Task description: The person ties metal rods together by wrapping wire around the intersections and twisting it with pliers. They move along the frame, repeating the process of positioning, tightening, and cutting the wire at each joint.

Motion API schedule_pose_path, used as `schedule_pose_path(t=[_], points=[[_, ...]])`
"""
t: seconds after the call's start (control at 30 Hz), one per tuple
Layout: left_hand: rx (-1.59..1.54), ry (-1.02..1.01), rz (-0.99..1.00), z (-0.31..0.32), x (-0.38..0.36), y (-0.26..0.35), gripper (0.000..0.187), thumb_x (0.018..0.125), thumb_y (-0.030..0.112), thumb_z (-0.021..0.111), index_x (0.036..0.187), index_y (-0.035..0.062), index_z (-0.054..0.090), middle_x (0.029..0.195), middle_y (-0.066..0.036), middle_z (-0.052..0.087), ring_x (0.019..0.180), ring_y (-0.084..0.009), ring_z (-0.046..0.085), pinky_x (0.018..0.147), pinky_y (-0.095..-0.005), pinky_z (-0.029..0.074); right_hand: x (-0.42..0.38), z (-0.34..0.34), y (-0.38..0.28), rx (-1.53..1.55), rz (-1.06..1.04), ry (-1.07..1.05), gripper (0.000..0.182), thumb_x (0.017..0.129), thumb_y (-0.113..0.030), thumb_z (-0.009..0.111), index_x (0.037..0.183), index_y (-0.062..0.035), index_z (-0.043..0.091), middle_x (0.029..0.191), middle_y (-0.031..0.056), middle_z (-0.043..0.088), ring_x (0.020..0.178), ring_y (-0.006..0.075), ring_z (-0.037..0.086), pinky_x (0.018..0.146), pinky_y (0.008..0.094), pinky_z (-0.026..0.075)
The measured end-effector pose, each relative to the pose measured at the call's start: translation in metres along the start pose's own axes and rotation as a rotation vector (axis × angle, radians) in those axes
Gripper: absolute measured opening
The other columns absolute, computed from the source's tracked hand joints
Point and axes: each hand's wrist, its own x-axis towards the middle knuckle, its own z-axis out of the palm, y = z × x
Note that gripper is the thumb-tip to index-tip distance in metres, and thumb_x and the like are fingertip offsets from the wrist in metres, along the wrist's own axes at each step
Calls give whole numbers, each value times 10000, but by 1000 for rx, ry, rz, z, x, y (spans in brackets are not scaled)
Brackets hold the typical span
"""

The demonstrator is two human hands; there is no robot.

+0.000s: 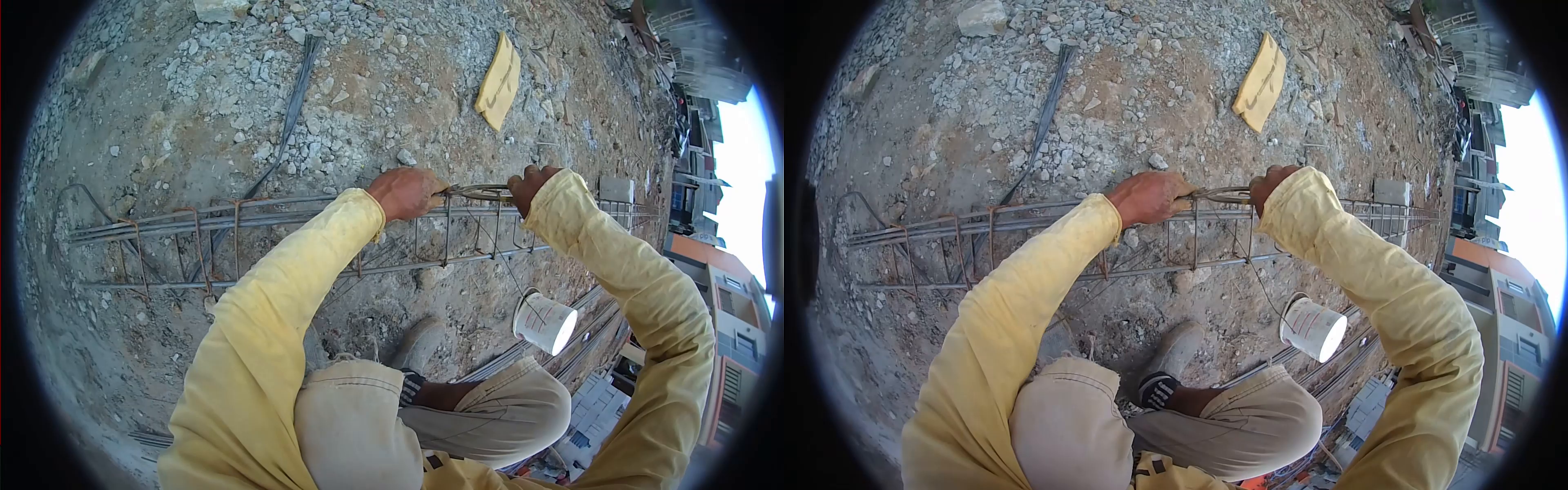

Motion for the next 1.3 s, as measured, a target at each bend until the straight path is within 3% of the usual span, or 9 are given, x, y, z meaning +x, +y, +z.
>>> schedule_pose_path(t=[0.13,0.37,0.67,0.77,0.9,0.97,1.03,1.17,1.3], points=[[-36,-48,-50,-5,-1,5,367,955,341,566,1208,98,675,1125,-160,665,1064,-356,633,913,-467,497,16,-18,14,-15,-171,70,149,805,-266,690,787,-119,699,754,104,688,765,318,698,660,430,555],[-59,-48,-49,-7,-2,5,367,955,349,560,1187,90,680,1138,-154,661,1064,-361,630,915,-467,495,55,-18,28,-117,-344,339,186,811,-289,697,783,-106,698,738,104,685,730,313,693,653,428,553],[-25,-50,-49,-7,-1,4,354,943,352,555,1148,95,687,1121,-156,665,1039,-366,639,903,-476,498,57,-34,40,25,-420,184,233,819,-319,706,779,-90,697,716,105,682,684,306,688,644,424,551],[-37,-23,-26,-7,-3,4,344,945,341,554,1161,108,685,1121,-160,664,1033,-367,640,894,-480,502,49,-61,18,143,-24,-591,277,847,-368,724,803,-94,726,697,81,693,668,231,687,613,401,523],[-52,-31,-41,-12,-5,7,342,945,328,553,1187,122,680,1110,-155,673,1023,-366,645,888,-483,508,-1,-20,4,790,313,-538,365,902,-383,678,987,-28,675,731,136,695,726,300,701,674,442,529],[-53,-22,-21,-7,-3,4,338,944,322,551,1200,141,679,1100,-151,680,1018,-365,648,888,-483,511,-13,35,-11,846,240,-403,392,901,-383,677,1052,-23,640,822,197,696,840,380,699,746,477,532],[-30,39,24,2,-4,-1,330,944,314,547,1205,160,677,1088,-150,685,1011,-366,650,884,-482,513,-32,65,-39,876,324,-152,337,876,-327,736,915,-21,601,676,125,654,588,258,660,585,407,521],[-35,56,17,3,-7,1,323,945,303,538,1214,184,671,1081,-152,686,1004,-367,651,885,-478,512,-41,50,-47,912,346,-211,358,844,-300,759,1006,-20,606,914,245,692,935,448,672,820,498,522],[-39,-8,2,-7,-4,7,329,941,299,544,1210,157,668,1080,-152,683,1009,-365,649,895,-474,508,-30,38,-19,1310,307,-471,363,774,-277,836,900,-12,622,678,131,665,566,239,663,491,375,502]])
